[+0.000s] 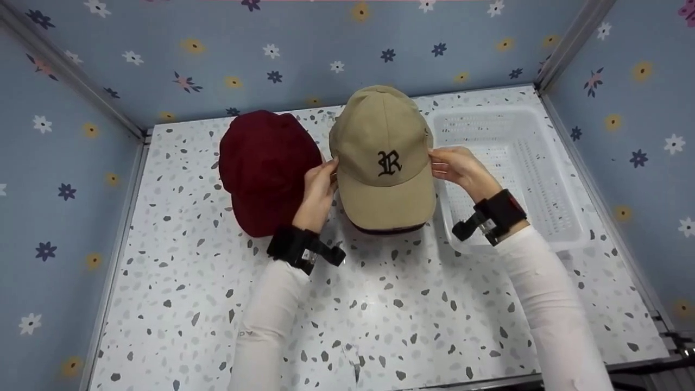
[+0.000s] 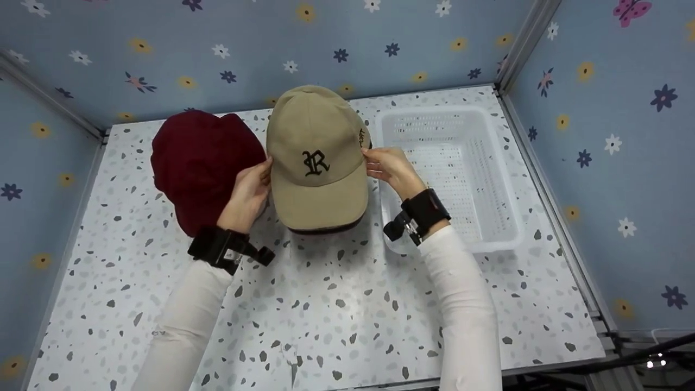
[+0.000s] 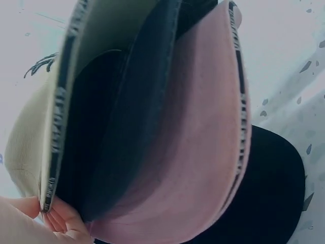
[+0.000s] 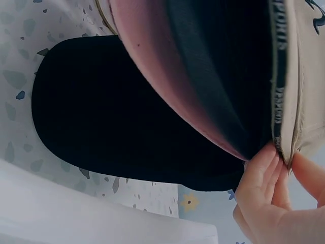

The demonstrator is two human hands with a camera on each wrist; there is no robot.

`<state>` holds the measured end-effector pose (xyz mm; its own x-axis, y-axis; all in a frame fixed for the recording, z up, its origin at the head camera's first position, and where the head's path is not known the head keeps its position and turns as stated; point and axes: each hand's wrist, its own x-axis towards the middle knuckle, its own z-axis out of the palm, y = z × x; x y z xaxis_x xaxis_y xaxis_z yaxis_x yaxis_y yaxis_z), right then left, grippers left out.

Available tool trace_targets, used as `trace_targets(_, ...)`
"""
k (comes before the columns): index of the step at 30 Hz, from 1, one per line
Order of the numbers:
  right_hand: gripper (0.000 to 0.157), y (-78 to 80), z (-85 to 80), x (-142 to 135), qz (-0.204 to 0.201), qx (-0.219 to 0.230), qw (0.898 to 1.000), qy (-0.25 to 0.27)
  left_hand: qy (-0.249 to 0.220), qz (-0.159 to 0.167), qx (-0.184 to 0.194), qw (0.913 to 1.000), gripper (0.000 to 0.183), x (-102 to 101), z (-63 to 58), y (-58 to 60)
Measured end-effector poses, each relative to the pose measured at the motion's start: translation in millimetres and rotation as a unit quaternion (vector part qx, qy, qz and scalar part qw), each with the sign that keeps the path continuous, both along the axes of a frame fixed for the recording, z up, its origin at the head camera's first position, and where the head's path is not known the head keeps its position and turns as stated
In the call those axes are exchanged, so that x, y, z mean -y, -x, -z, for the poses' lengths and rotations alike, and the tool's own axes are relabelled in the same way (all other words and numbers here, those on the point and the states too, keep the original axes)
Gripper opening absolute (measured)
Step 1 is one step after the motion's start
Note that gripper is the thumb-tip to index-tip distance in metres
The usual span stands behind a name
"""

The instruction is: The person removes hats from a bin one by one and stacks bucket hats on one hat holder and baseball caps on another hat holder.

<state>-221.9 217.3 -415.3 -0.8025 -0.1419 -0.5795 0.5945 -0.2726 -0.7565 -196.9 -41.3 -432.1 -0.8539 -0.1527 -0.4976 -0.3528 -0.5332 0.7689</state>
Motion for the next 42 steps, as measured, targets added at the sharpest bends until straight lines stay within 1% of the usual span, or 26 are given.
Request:
trace_targets(3,0.009,-0.9,1.7,0,0.0,-0.004,1.0,-0.007,0.006,0.005,-0.004,1.0,0.016,-1,2.5,0.9)
trace_targets(10,0.008,-3.6,6.7,0,-0.006,-0.011,0.999,-0.046,0.047,0.026,0.003,0.9985,0.016,0,10.2,-0.1)
trace_targets(13,0.009,-4.0,8.9,1,-0.007,-0.015,0.999,-0.048,0.054,0.032,0.003,0.998,0.016,2,12.6,0.6)
trace_targets(16,0.012,-3.9,9.9,2,-0.009,-0.015,0.999,-0.042,0.058,0.039,0.006,0.9975,0.015,3,12.6,2.0)
trace_targets(20,0.013,-0.8,8.3,-1,-0.017,0.001,1.0,-0.012,0.046,0.049,0.017,0.9976,0.01,6,8.8,4.6)
trace_targets(23,0.01,4.5,5.0,-5,-0.022,0.016,1.0,0.002,0.036,0.045,0.023,0.9981,0.009,7,4.0,7.4)
trace_targets(25,0.008,9.0,1.9,-8,-0.022,0.022,1.0,-0.002,0.039,0.035,0.029,0.9982,0.011,7,0.5,10.7)
trace_targets(27,0.009,14.4,-1.3,-10,-0.021,0.03,0.999,0.0,0.045,0.02,0.037,0.9981,0.014,6,-2.7,15.7)
trace_targets(30,0.015,24.0,-5.2,-11,-0.01,0.044,0.999,0.007,0.046,0.003,0.056,0.9974,0.016,3,-6.0,26.5)
trace_targets(32,0.015,30.8,-6.7,-10,0.002,0.057,0.998,0.019,0.044,-0.006,0.068,0.9967,0.018,2,-7.0,33.8)
trace_targets(37,0.011,44.6,-9.8,-8,0.013,0.074,0.997,0.027,0.049,-0.003,0.08,0.9956,0.019,2,-8.2,46.7)
trace_targets(40,0.009,49.5,-12.0,-9,0.013,0.079,0.996,0.034,0.052,0.005,0.074,0.9958,0.019,2,-8.2,51.8)
trace_targets(42,0.008,51.5,-13.2,-11,0.016,0.083,0.995,0.055,0.055,0.008,0.071,0.9959,0.02,2,-8.1,55.1)
